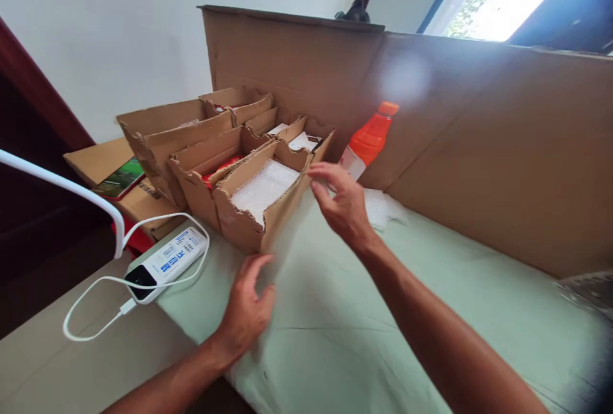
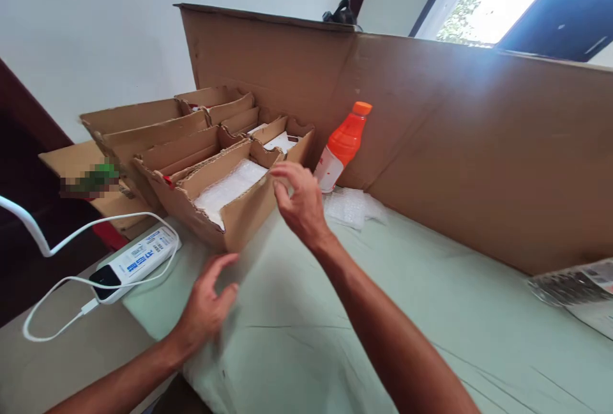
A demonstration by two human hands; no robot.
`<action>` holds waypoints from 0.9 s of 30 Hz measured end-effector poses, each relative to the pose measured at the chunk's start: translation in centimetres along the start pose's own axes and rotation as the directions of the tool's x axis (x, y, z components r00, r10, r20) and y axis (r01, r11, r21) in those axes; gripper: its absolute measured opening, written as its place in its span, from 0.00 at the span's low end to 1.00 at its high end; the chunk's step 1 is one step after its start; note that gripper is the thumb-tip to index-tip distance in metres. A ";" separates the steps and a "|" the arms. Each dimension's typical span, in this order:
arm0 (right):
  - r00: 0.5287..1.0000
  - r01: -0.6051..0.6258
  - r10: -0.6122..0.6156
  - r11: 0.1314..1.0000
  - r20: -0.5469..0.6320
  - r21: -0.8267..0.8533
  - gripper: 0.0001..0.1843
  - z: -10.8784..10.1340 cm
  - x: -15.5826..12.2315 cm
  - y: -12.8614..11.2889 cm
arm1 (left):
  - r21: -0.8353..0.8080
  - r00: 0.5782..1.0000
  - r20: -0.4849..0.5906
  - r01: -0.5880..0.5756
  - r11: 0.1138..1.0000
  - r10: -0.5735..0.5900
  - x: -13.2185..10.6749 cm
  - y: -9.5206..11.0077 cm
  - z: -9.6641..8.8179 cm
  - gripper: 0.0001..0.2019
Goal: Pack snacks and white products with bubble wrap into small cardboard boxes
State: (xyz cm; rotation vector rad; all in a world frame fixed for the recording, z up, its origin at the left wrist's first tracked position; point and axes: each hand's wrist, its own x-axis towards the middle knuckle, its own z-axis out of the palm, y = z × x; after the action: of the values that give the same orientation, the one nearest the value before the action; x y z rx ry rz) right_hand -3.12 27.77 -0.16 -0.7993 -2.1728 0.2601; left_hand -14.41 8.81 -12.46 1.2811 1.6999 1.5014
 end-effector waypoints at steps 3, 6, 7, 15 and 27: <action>0.955 0.072 0.031 0.941 0.295 -0.331 0.14 0.2 6.6 -2.3 | -0.031 0.956 0.289 -0.046 0.998 0.053 3.3 1.0 2.8 0.19; 0.766 0.192 0.221 0.818 0.604 -0.543 0.18 2.2 11.4 -3.8 | -0.053 0.929 0.360 -0.068 0.996 0.083 6.4 0.2 5.3 0.18; 0.716 0.226 0.254 0.797 0.650 -0.561 0.19 3.0 12.4 -4.0 | -0.059 0.928 0.364 -0.059 0.997 0.076 7.1 -0.4 5.8 0.17; 0.712 0.142 0.319 0.807 0.625 -0.573 0.19 5.9 13.8 -3.9 | -0.116 0.934 0.355 0.084 0.990 -0.037 8.6 -2.7 6.2 0.17; 0.924 -0.356 0.375 0.913 -0.069 0.198 0.07 -9.3 7.1 9.8 | -0.043 0.933 0.348 0.112 0.993 -0.090 8.2 -2.0 6.2 0.17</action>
State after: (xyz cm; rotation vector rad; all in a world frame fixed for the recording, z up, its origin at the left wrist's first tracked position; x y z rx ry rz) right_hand 4.86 39.16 6.21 -1.0869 -1.8566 0.5852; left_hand -13.03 19.04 -14.23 1.3138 1.4545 1.1786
